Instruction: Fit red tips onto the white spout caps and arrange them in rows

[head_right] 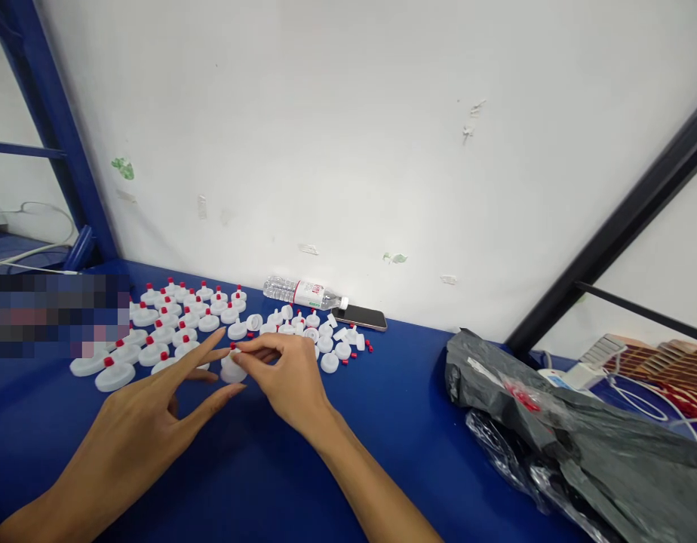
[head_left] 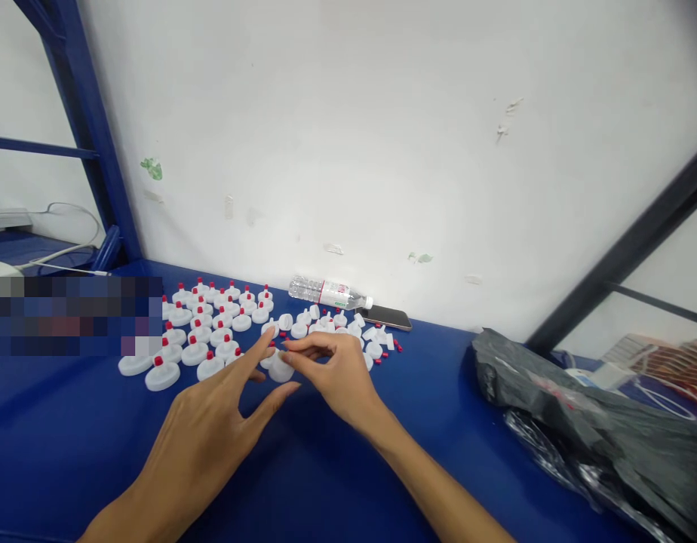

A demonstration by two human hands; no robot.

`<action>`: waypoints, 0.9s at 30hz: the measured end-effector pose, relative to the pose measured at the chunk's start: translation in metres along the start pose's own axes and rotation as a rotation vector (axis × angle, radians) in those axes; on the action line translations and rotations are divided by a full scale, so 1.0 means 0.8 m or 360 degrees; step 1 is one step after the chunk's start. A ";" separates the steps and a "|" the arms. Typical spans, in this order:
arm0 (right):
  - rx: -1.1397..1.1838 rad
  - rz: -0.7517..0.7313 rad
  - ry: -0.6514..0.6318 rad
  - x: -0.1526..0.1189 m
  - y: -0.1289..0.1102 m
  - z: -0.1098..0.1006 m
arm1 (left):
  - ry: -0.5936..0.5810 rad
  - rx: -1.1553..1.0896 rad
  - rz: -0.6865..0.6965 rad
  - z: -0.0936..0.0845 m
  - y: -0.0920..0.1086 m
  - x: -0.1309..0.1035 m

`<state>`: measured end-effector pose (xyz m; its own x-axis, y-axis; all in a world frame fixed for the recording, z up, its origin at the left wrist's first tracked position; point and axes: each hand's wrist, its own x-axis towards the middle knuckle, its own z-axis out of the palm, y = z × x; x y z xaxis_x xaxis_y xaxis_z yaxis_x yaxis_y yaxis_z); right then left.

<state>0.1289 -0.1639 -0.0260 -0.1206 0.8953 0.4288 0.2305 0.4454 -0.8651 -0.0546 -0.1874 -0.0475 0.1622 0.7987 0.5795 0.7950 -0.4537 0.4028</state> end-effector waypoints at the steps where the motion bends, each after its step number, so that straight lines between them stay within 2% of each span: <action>1: -0.0145 -0.0047 0.0060 0.002 0.004 -0.005 | 0.0000 -0.0013 0.0025 0.000 0.001 0.000; 4: -0.0622 -0.0114 0.0142 0.007 0.016 -0.020 | -0.0107 -0.0071 0.0103 -0.001 0.002 0.000; 8: -0.0941 -0.0050 0.0041 0.007 0.030 -0.024 | -0.0312 -0.0057 0.0084 -0.001 0.003 -0.001; 12: -0.0978 -0.0095 0.0015 0.005 0.038 -0.010 | -0.0449 -0.0078 0.0052 -0.001 0.004 -0.002; 17: -0.0984 -0.0169 -0.0081 0.004 0.040 0.004 | -0.0513 -0.0069 0.0041 -0.003 0.007 -0.002; 22: -0.0992 -0.0196 -0.0146 0.011 0.038 0.013 | -0.0507 -0.0098 0.0072 -0.003 0.008 -0.002; 27: -0.1079 -0.0182 -0.0223 0.033 0.025 0.026 | -0.0490 -0.0120 0.0093 -0.002 0.009 -0.004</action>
<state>0.1101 -0.1314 -0.0372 -0.2928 0.8539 0.4302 0.7549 0.4826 -0.4441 -0.0507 -0.1937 -0.0452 0.3847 0.8474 0.3659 0.7355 -0.5209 0.4333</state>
